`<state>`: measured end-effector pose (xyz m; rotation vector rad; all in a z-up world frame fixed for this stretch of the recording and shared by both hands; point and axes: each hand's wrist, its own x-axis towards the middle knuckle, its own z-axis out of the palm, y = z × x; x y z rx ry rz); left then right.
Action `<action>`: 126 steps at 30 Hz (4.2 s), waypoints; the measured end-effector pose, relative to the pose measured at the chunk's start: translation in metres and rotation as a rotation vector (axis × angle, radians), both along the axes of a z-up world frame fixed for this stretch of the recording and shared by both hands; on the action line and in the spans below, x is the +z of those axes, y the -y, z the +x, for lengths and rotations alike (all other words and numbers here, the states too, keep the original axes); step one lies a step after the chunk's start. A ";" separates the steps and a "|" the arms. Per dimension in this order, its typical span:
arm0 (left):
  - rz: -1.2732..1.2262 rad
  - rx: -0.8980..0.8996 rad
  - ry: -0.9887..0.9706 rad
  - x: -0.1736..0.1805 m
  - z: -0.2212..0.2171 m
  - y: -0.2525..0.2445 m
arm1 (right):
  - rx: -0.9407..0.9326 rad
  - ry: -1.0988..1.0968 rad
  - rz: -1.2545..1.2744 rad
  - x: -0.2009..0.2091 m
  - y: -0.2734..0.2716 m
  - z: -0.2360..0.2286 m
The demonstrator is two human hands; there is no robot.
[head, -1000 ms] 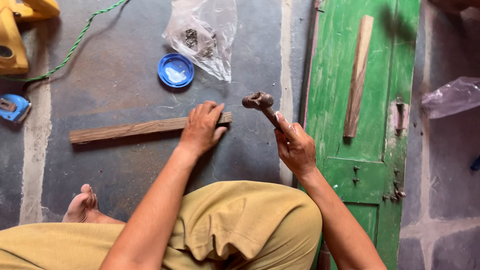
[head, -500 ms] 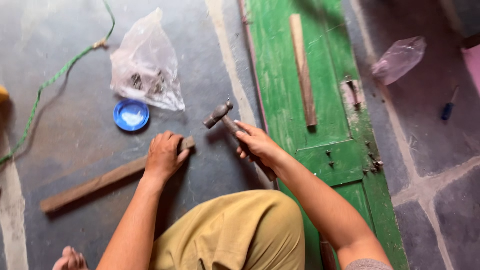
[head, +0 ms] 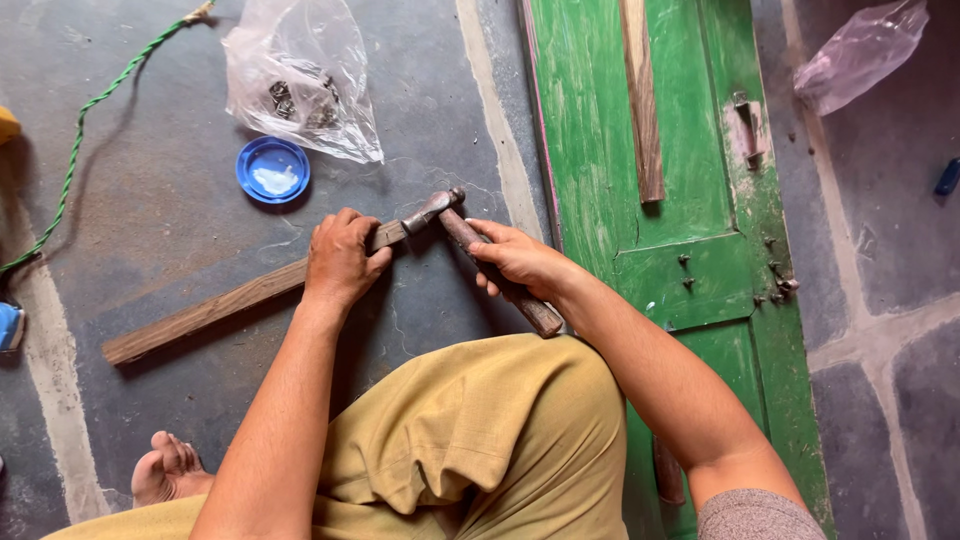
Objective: The person applies glue to wooden strips and hammers them onto a green wooden door. They measure wooden strips with a tape measure, handle multiple wooden pieces, and secure them to the door using a hammer.
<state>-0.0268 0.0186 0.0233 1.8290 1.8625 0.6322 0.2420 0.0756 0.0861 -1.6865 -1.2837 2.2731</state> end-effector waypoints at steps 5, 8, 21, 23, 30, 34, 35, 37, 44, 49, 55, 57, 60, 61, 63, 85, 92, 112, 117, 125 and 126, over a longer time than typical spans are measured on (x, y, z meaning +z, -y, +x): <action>0.007 -0.018 -0.011 -0.006 -0.004 0.003 | 0.004 -0.056 0.064 -0.007 0.001 -0.002; 0.006 -0.031 -0.025 -0.006 0.000 -0.001 | -0.008 -0.046 0.085 -0.008 0.001 -0.002; 0.024 -0.014 -0.085 -0.012 -0.001 -0.001 | 0.035 -0.012 0.128 -0.004 -0.002 -0.006; 0.004 -0.011 -0.070 -0.012 0.001 -0.005 | 0.011 -0.041 0.111 -0.002 -0.004 -0.003; -0.010 -0.016 -0.052 -0.011 -0.001 -0.003 | 0.047 0.005 0.153 0.001 -0.004 -0.004; 0.044 -0.015 -0.062 -0.010 0.000 -0.002 | -0.051 -0.006 0.160 0.000 -0.007 -0.004; 0.034 -0.008 -0.058 -0.011 -0.001 0.000 | -0.039 -0.015 0.155 -0.001 -0.007 -0.005; 0.011 -0.001 -0.051 -0.012 -0.001 -0.001 | -0.022 -0.034 0.149 -0.002 -0.007 -0.005; 0.048 -0.012 -0.082 -0.013 0.001 -0.004 | -0.035 0.003 0.177 0.008 -0.009 -0.004; -0.001 -0.063 -0.066 -0.011 -0.006 -0.006 | -0.055 -0.028 0.122 0.005 -0.006 -0.001; 0.011 -0.043 -0.037 -0.004 -0.006 -0.003 | 0.005 -0.038 0.165 0.008 -0.007 0.000; 0.071 -0.037 -0.073 -0.005 -0.004 -0.001 | 0.035 -0.008 0.186 0.009 -0.009 -0.001; 0.049 -0.031 -0.112 -0.007 -0.001 0.003 | 0.058 -0.001 0.166 0.009 -0.007 -0.003; 0.053 -0.026 -0.103 -0.007 -0.001 0.003 | 0.065 -0.005 0.154 0.009 -0.007 -0.004; 0.061 -0.016 -0.085 -0.007 -0.001 0.004 | 0.097 0.005 0.145 0.010 -0.006 -0.008; 0.121 -0.006 -0.081 -0.006 -0.003 0.009 | 0.063 0.209 0.391 0.005 -0.007 0.009; 0.061 0.009 -0.104 -0.003 0.001 0.005 | 0.413 0.538 0.815 -0.025 -0.006 0.017; 0.007 0.070 -0.213 -0.015 -0.029 0.025 | 1.122 0.502 1.529 0.016 -0.004 -0.088; 0.088 0.126 -0.147 -0.030 -0.028 0.027 | 1.145 0.533 1.572 -0.004 -0.013 -0.128; 0.039 0.224 -0.148 -0.039 -0.006 0.015 | 1.123 0.737 1.456 -0.027 -0.011 -0.138; 0.037 0.252 -0.123 -0.037 -0.006 0.014 | 1.122 0.749 1.449 -0.027 -0.011 -0.140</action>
